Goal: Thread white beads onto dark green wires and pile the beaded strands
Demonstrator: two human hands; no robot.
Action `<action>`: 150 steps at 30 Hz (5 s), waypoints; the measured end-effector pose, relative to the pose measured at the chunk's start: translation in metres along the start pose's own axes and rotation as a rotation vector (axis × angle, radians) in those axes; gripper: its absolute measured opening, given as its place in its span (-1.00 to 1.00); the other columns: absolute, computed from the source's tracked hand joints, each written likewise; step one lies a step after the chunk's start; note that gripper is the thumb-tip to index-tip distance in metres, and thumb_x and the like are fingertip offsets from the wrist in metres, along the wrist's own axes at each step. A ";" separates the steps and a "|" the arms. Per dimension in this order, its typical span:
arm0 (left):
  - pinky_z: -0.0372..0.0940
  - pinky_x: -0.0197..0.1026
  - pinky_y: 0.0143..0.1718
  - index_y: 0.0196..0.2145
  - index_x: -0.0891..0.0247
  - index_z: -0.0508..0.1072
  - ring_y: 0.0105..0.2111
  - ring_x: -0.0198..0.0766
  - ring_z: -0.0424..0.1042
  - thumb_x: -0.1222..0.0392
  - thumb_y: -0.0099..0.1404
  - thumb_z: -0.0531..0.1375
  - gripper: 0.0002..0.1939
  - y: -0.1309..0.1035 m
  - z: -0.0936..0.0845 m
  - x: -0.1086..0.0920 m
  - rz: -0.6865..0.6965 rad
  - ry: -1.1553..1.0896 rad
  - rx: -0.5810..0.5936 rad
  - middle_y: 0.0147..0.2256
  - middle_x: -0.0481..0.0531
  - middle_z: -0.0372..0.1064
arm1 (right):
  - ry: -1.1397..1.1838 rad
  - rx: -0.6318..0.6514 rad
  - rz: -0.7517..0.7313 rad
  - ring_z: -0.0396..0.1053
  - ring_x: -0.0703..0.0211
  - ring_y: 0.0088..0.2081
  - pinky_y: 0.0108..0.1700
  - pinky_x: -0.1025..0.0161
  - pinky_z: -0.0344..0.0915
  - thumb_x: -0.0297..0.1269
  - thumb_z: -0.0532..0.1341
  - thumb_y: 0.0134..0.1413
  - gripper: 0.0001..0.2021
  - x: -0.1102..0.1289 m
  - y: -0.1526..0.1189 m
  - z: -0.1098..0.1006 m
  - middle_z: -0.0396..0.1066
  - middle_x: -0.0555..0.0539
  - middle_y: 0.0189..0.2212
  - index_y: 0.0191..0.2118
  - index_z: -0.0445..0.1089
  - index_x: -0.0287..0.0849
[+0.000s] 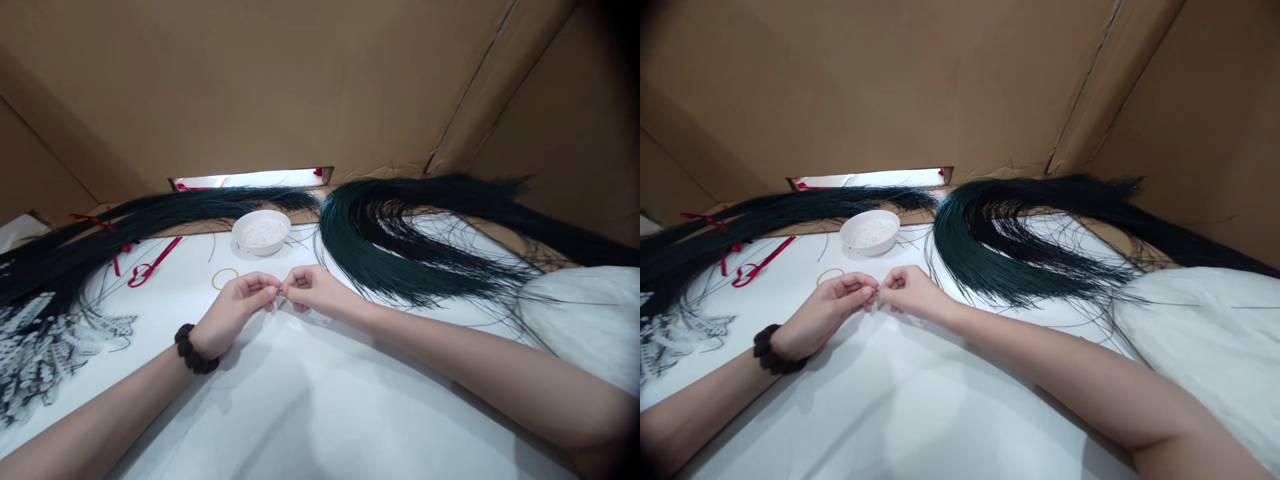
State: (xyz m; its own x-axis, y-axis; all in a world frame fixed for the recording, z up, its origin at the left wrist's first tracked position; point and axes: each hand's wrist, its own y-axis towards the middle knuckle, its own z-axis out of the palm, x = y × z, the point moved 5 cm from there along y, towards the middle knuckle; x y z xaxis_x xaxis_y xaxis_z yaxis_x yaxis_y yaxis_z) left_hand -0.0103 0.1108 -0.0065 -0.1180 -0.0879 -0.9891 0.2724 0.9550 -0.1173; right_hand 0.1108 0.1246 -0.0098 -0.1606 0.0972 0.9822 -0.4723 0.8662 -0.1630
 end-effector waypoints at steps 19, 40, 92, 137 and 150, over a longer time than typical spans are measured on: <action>0.13 -0.29 -0.43 -0.40 0.32 0.37 -0.50 -0.35 0.22 0.17 0.07 0.18 -0.84 0.000 0.001 -0.001 -0.002 -0.003 -0.008 -0.52 -0.04 0.27 | -0.024 -0.020 -0.006 0.16 0.43 -0.64 -0.59 0.47 0.07 -0.48 0.11 -0.17 -0.97 0.004 -0.003 -0.001 0.20 0.09 -0.70 -0.54 0.25 -0.27; 0.15 -0.31 -0.43 -0.41 0.30 0.33 -0.49 -0.36 0.23 0.17 0.06 0.18 -0.85 -0.001 0.002 0.001 0.033 0.033 -0.044 -0.50 -0.05 0.27 | -0.031 -0.044 -0.021 0.17 0.43 -0.64 -0.60 0.47 0.07 -0.49 0.12 -0.19 -0.97 0.003 -0.003 0.000 0.22 0.09 -0.71 -0.53 0.27 -0.28; 0.22 -0.34 -0.43 -0.39 0.31 0.40 -0.50 -0.38 0.29 0.13 0.08 0.16 -0.81 -0.005 0.000 -0.005 0.051 0.259 -0.135 -0.47 -0.05 0.35 | -0.328 -0.186 -0.293 0.22 0.34 -0.50 -0.47 0.40 0.15 -0.39 0.09 -0.10 -0.90 0.007 -0.008 -0.004 0.32 -0.01 -0.56 -0.52 0.31 -0.27; 0.21 -0.26 -0.29 -0.31 0.26 0.35 -0.32 -0.27 0.33 0.21 0.21 -0.01 -0.82 -0.016 0.001 -0.020 0.357 0.703 -0.253 -0.34 0.01 0.37 | 0.007 -0.020 -0.177 0.26 0.38 -0.59 -0.55 0.42 0.18 -0.29 0.19 -0.11 -0.85 -0.001 0.004 -0.004 0.28 0.04 -0.64 -0.42 0.30 -0.29; 0.18 -0.24 -0.36 -0.38 0.25 0.33 -0.41 -0.27 0.28 0.20 0.20 -0.02 -0.84 -0.017 0.005 -0.021 0.377 0.839 -0.224 -0.41 0.00 0.32 | -0.007 0.049 -0.129 0.21 0.40 -0.63 -0.58 0.42 0.15 -0.32 0.17 -0.10 -0.86 -0.003 0.005 -0.002 0.26 0.04 -0.69 -0.45 0.34 -0.33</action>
State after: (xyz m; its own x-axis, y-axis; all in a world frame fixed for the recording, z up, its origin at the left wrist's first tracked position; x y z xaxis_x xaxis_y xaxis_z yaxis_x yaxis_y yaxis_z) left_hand -0.0079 0.0955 0.0156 -0.7316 0.3872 -0.5611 0.2536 0.9185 0.3033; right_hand 0.1101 0.1298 -0.0133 -0.1018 -0.0167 0.9947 -0.5312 0.8463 -0.0402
